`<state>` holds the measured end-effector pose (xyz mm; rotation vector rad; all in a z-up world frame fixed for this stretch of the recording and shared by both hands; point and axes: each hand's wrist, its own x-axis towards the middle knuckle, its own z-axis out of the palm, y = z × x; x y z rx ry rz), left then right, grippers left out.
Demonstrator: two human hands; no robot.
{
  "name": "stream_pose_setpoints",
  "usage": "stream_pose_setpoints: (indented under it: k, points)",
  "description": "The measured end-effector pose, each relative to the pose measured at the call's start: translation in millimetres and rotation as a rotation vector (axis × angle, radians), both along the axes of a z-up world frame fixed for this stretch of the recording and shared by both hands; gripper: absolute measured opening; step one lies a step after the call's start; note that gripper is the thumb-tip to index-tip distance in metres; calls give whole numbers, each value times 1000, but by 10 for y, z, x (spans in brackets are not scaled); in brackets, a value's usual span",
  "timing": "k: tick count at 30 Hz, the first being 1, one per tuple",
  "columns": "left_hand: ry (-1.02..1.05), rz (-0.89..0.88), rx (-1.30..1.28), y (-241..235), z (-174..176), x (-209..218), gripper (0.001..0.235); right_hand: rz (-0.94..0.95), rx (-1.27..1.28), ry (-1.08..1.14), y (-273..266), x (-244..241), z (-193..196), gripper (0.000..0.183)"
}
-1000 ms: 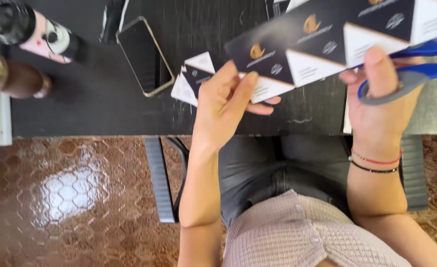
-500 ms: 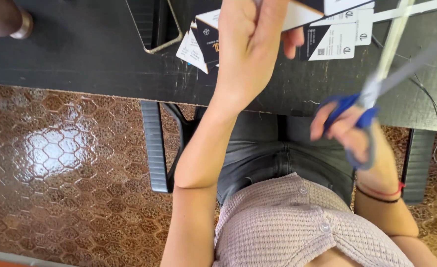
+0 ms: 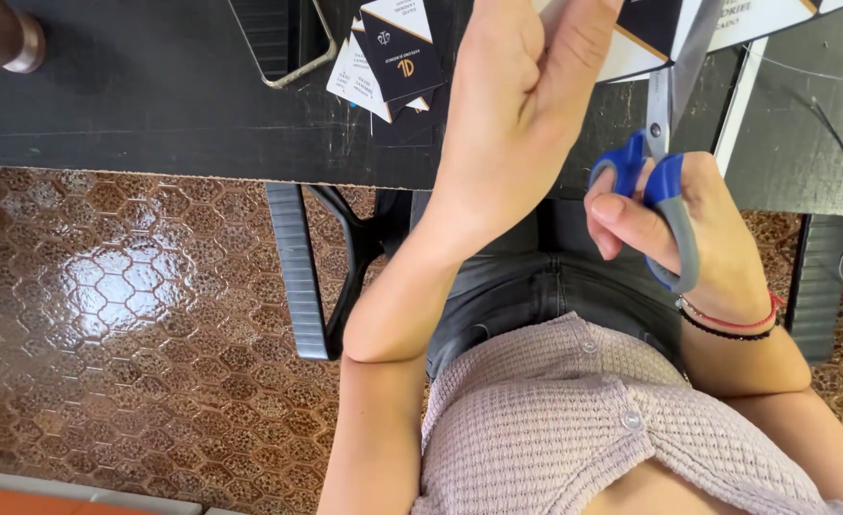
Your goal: Cutting business cards from a printed sheet using scissors
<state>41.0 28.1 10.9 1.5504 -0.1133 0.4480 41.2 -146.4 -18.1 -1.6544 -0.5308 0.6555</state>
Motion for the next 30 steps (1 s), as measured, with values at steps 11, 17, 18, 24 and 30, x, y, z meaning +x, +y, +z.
stream_pose_setpoints:
  k: [11,17,18,24,30]
  points:
    - [64,-18,-47,-23,-73,-24,9,-14,34,2,-29,0,-38,52]
    - [89,-36,-57,-16,-116,-61,9,-46,74,48,-24,-35,-66,51]
    - [90,-48,-71,-18,-122,-65,10,-46,81,56,-33,-38,-76,50]
    - [121,-33,-38,-17,-103,-97,17,-25,46,11,-22,-37,-37,47]
    - [168,-74,-136,-37,-99,-148,23,-46,-7,7,-62,-56,-67,41]
